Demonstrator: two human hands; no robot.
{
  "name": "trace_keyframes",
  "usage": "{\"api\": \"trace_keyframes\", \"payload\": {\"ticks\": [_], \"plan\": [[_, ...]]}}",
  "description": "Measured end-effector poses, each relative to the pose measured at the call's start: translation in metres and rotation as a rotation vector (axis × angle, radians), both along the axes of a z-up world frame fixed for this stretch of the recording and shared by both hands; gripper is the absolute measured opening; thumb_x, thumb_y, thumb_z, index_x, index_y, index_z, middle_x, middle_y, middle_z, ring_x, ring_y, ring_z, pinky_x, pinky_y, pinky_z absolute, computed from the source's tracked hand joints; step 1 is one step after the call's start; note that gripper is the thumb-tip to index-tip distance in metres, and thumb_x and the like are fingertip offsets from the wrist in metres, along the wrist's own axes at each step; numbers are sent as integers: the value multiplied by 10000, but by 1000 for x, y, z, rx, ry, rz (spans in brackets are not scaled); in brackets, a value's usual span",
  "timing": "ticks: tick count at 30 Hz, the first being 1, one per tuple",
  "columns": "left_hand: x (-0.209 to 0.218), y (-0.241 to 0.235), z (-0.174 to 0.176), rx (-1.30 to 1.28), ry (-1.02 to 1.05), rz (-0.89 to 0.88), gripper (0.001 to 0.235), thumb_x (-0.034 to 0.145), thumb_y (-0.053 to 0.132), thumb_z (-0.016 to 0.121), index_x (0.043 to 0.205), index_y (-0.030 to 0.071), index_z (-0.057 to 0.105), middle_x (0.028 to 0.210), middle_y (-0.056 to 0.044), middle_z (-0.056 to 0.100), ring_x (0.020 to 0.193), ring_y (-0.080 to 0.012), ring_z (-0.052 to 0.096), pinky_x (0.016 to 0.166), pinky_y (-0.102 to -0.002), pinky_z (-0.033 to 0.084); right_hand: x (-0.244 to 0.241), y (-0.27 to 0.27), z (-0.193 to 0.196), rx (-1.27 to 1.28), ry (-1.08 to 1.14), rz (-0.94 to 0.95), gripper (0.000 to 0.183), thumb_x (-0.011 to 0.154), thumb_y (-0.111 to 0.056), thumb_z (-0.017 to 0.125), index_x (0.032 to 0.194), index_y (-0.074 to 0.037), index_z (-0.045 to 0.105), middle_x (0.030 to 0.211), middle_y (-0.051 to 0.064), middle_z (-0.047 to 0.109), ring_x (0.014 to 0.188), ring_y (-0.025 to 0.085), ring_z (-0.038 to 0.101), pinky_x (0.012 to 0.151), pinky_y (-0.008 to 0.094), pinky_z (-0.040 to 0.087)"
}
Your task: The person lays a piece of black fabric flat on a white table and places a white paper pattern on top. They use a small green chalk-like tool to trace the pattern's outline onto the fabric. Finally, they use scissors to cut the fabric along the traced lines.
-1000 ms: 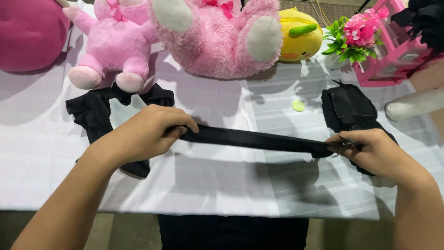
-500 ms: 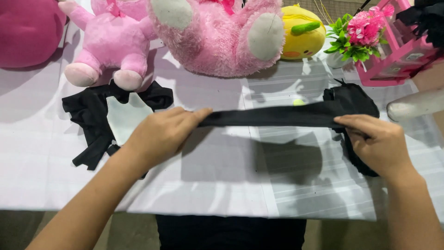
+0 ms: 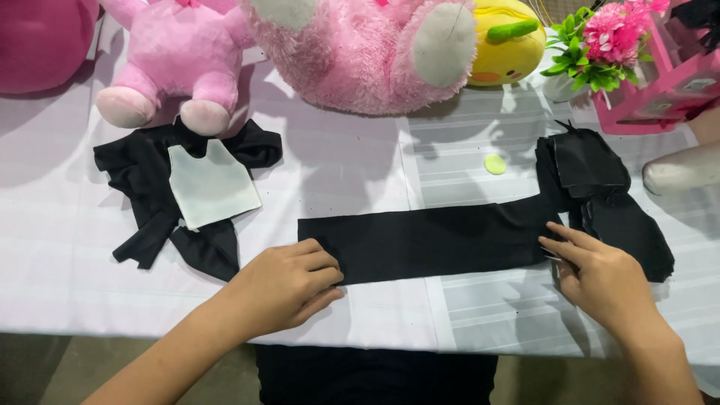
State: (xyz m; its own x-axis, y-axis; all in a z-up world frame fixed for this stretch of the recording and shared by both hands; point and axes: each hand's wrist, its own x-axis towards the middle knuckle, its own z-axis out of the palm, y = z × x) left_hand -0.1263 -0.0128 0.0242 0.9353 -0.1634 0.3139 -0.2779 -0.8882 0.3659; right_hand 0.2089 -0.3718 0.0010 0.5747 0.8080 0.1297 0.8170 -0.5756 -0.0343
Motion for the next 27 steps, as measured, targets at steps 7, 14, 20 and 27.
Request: {"api": "trace_keyframes", "payload": {"ticks": [7,14,20,27], "plan": [[1,8,-22,51,-61,149,262,956,178,647,1176,46,702,1199,-134,686,1141,-343,623,967,-464,513,-34,52,35,262,149,228,527,845,140,560,1231,-178,726,1324,-51,708,746,100,686,691,228,535],[5,21,-27,191,69,204,404,939,279,645,1304,107,636,1415,-159,590,1305,-320,549,1140,-519,367,-27,81,5,48,321,441,798,683,183,518,1379,-190,631,1550,68,522,1412,312,468,1133,425,422],[8,24,-30,188,93,210,439,951,309,628,1342,111,620,1457,-171,553,1363,-326,498,1159,-533,332,-15,71,3,41,331,279,776,763,156,482,1439,-211,579,1610,75,450,1497,299,390,1170,427,376],[0,33,-22,195,-145,282,293,922,251,702,1166,88,714,1320,-136,670,1274,-284,605,1090,-532,430,-3,68,-11,212,225,384,624,867,154,515,1403,-150,611,1564,101,518,1456,305,483,1176,406,434]]}}
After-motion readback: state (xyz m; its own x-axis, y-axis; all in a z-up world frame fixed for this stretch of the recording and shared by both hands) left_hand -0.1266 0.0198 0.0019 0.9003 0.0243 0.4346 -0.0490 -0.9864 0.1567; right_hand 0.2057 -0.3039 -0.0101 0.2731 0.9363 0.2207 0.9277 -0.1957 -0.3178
